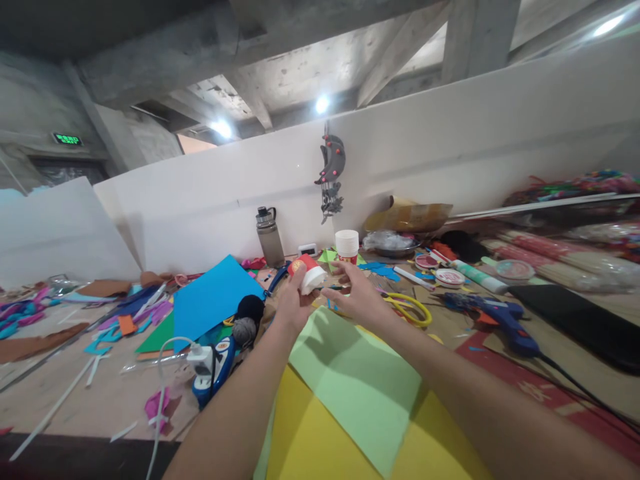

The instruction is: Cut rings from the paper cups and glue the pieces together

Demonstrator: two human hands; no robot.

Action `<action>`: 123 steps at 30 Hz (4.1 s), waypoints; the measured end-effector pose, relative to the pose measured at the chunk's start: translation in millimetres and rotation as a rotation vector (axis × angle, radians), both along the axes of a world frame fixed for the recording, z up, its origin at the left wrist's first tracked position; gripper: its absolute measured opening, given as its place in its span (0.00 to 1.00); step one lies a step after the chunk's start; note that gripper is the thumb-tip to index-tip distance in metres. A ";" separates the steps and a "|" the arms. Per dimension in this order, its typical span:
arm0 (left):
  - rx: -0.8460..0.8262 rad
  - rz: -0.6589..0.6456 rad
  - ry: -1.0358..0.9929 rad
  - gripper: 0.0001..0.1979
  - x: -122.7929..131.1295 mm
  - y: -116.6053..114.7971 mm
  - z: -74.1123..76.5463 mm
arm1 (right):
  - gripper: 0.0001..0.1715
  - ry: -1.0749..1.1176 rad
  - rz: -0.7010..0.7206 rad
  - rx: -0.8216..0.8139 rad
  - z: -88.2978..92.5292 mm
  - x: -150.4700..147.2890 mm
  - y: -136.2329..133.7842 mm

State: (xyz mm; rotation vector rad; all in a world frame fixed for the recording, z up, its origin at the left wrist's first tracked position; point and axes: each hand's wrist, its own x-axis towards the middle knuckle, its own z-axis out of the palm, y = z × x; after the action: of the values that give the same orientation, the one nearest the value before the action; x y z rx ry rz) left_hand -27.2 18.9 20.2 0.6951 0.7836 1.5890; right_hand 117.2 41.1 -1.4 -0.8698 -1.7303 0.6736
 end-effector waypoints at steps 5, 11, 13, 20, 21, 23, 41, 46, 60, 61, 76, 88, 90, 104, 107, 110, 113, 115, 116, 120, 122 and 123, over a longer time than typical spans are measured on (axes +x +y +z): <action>-0.106 -0.059 -0.068 0.17 4.3 -2.1 1.7 | 0.28 -0.006 0.006 -0.005 0.4 -0.6 0.1; -0.129 -0.190 0.024 0.18 11.9 -4.7 -3.5 | 0.15 -0.099 -0.048 0.031 7.8 3.5 -6.4; -0.128 -0.199 0.018 0.19 11.9 -4.2 -4.6 | 0.13 -0.109 -0.093 0.063 8.5 5.6 -6.0; -0.145 -0.234 -0.019 0.22 11.2 -2.9 -6.0 | 0.06 -0.042 -0.139 0.070 7.6 7.8 -6.0; -0.142 -0.245 -0.023 0.22 10.7 -2.7 -6.5 | 0.07 -0.034 -0.140 0.072 7.9 7.8 -6.2; -0.124 -0.279 -0.031 0.23 9.2 -1.9 -7.9 | 0.09 -0.012 -0.135 0.071 8.8 8.2 -6.2; -0.072 -0.276 -0.067 0.21 11.4 -6.2 -1.0 | 0.08 0.027 -0.112 0.039 4.1 6.9 -1.5; -0.060 -0.272 -0.053 0.22 11.6 -5.9 -2.4 | 0.08 0.021 -0.118 0.022 5.1 7.5 -1.8; 0.219 -0.049 0.038 0.25 15.1 -1.6 -8.0 | 0.15 0.220 0.020 -0.088 0.5 4.7 7.6; 0.244 -0.051 0.058 0.26 15.7 -1.8 -7.5 | 0.17 0.222 0.037 -0.097 0.0 3.8 7.8; 0.233 -0.001 0.334 0.27 12.6 -1.3 -13.1 | 0.19 0.523 0.122 -0.429 5.8 1.7 6.8; 0.213 0.188 0.395 0.30 6.5 5.2 -20.5 | 0.13 0.312 0.053 -0.284 6.5 5.6 6.3; 0.240 0.182 0.353 0.30 6.7 5.2 -19.3 | 0.10 0.310 0.057 -0.267 6.1 5.4 6.4; 0.231 0.234 0.405 0.30 8.2 5.1 -22.2 | 0.05 0.249 0.003 -0.184 2.1 7.9 8.9; 0.205 0.446 0.556 0.21 4.3 3.7 -21.1 | 0.07 0.224 -0.043 -0.157 2.2 9.4 8.7; 0.202 0.382 0.632 0.14 3.3 1.4 -18.2 | 0.07 0.199 -0.059 -0.149 0.7 9.3 9.0; 0.238 0.219 0.553 0.14 6.8 -0.2 -14.9 | 0.06 0.175 -0.052 -0.135 -0.9 7.7 9.0; 0.268 0.162 0.460 0.14 9.7 -0.2 -12.8 | 0.05 0.159 -0.039 -0.113 -1.0 6.4 7.8; 0.274 0.140 0.411 0.14 10.7 0.1 -11.9 | 0.03 0.150 -0.031 -0.101 -0.6 5.7 6.8; 0.208 0.049 0.210 0.15 9.7 2.5 -10.8 | 0.07 0.105 0.005 -0.044 2.5 4.0 0.6; 0.169 -0.018 0.104 0.16 7.2 3.4 -11.7 | 0.10 0.048 -0.005 0.037 3.8 4.3 -2.5; 0.159 -0.053 0.061 0.17 5.9 3.6 -12.4 | 0.10 0.014 -0.023 0.094 4.3 4.7 -3.8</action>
State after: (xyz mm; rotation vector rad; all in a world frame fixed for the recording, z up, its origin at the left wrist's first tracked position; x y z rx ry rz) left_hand -21.3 22.5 7.7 0.8757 0.6824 1.6002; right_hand 121.9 37.2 2.9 -0.8170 -1.7230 0.5768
